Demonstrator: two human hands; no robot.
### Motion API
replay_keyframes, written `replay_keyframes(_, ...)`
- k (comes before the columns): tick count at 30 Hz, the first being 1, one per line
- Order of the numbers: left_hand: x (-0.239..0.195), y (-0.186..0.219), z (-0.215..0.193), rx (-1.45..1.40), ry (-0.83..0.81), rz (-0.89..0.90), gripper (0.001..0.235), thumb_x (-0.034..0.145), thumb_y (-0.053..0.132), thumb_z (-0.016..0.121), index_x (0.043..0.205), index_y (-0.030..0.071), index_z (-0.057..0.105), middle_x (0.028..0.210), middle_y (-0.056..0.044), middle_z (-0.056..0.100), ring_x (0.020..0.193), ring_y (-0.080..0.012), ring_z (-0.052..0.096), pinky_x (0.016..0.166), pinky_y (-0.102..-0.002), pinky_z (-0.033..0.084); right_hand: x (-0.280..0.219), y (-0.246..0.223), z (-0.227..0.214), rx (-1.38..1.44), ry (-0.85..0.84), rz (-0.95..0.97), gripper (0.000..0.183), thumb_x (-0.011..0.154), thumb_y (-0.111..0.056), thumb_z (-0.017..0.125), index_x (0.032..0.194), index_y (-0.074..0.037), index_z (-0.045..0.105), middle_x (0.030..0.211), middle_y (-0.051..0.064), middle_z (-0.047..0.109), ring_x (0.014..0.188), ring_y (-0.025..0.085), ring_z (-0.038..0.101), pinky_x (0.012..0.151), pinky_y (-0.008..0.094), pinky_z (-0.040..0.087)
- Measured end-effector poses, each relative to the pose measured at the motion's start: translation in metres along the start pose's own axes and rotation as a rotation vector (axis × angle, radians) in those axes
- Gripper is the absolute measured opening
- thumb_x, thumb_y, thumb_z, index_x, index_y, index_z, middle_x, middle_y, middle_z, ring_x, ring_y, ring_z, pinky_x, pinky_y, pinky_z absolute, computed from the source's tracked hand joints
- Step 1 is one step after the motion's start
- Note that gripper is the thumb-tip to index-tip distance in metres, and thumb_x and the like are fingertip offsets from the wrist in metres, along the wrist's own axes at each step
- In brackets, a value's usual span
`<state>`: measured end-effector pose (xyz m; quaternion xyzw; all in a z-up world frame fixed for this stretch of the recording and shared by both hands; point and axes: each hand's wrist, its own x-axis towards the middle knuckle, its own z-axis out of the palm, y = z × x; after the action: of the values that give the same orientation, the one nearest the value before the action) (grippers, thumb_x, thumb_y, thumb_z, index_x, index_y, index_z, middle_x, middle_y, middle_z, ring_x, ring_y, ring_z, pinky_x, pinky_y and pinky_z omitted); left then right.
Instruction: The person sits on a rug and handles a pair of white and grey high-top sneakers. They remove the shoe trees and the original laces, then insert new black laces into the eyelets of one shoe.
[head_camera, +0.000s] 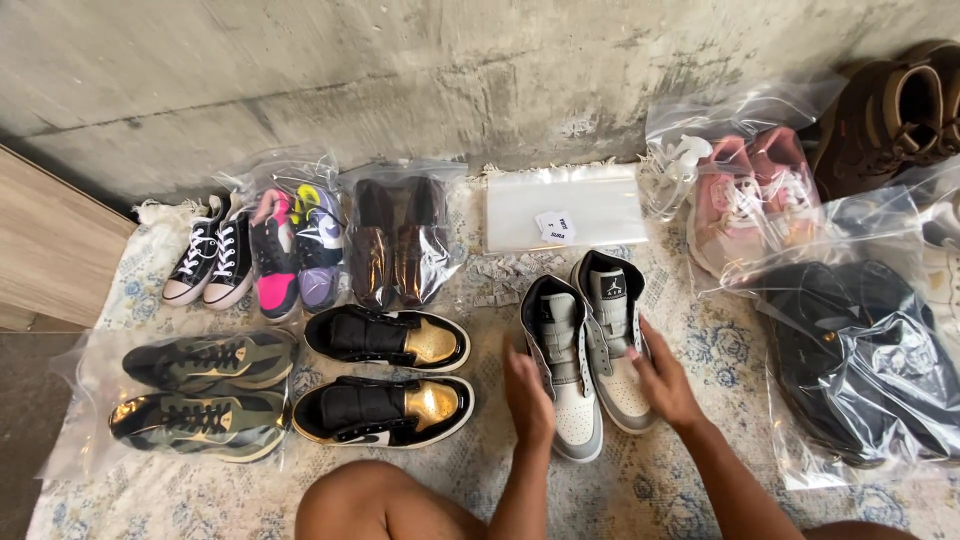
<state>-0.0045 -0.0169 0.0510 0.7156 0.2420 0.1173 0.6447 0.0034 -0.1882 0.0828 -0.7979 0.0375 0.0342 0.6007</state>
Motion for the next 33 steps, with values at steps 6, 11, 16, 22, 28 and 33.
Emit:
replay_keyframes(6, -0.008, 0.015, -0.001, 0.199, -0.145, 0.33, 0.119, 0.06, 0.034, 0.092, 0.156, -0.002, 0.03, 0.142, -0.033, 0.05, 0.128, -0.0514, 0.053, 0.107, -0.063, 0.043, 0.008, 0.003, -0.006, -0.203, -0.125, 0.021, 0.124, 0.067, -0.045, 0.09, 0.163, -0.006, 0.021, 0.158, 0.035, 0.034, 0.145, 0.057, 0.032, 0.121, 0.072, 0.024)
replay_keyframes(11, -0.005, 0.02, 0.006, 0.148, -0.116, 0.256, 0.113, 0.058, 0.021, 0.086, 0.156, 0.001, 0.034, 0.13, -0.027, 0.058, 0.118, -0.0438, 0.059, 0.098, -0.059, 0.049, 0.014, 0.059, 0.005, 0.018, 0.046, -0.02, 0.12, 0.057, -0.011, 0.096, 0.161, -0.008, 0.035, 0.155, 0.028, 0.044, 0.146, 0.049, 0.034, 0.122, 0.053, 0.029)
replay_keyframes(16, -0.002, 0.02, 0.011, 0.176, -0.062, 0.25, 0.112, 0.051, 0.023, 0.086, 0.153, 0.006, 0.041, 0.128, -0.026, 0.06, 0.118, -0.0481, 0.061, 0.095, -0.061, 0.048, 0.015, 0.057, 0.004, 0.023, 0.076, 0.0, 0.12, 0.054, -0.012, 0.098, 0.159, -0.01, 0.041, 0.155, 0.023, 0.047, 0.148, 0.042, 0.036, 0.123, 0.047, 0.03)
replay_keyframes(22, -0.003, 0.021, 0.026, 0.439, 0.041, 0.141, 0.114, 0.05, 0.032, 0.085, 0.152, 0.01, 0.039, 0.126, -0.018, 0.063, 0.111, -0.0414, 0.065, 0.09, -0.057, 0.05, 0.018, 0.029, 0.012, -0.282, 0.055, 0.194, 0.124, 0.058, -0.023, 0.093, 0.165, -0.023, 0.03, 0.155, 0.031, 0.038, 0.14, 0.052, 0.043, 0.116, 0.061, 0.04)
replay_keyframes(28, -0.007, 0.018, 0.029, 0.423, 0.111, 0.206, 0.103, 0.053, 0.033, 0.079, 0.149, 0.012, 0.046, 0.125, -0.015, 0.065, 0.108, -0.0415, 0.064, 0.087, -0.057, 0.046, 0.013, 0.024, 0.012, -0.176, 0.116, 0.161, 0.115, 0.057, -0.017, 0.093, 0.16, -0.015, 0.04, 0.145, 0.032, 0.047, 0.136, 0.053, 0.048, 0.114, 0.059, 0.041)
replay_keyframes(33, -0.006, 0.002, 0.033, 0.379, 0.109, 0.296, 0.098, 0.053, 0.032, 0.079, 0.145, 0.013, 0.052, 0.121, -0.015, 0.068, 0.103, -0.0413, 0.066, 0.083, -0.056, 0.048, -0.002, 0.001, 0.009, -0.083, 0.214, 0.127, 0.114, 0.056, 0.001, 0.093, 0.156, -0.004, 0.038, 0.135, 0.034, 0.048, 0.132, 0.052, 0.048, 0.114, 0.064, 0.037)
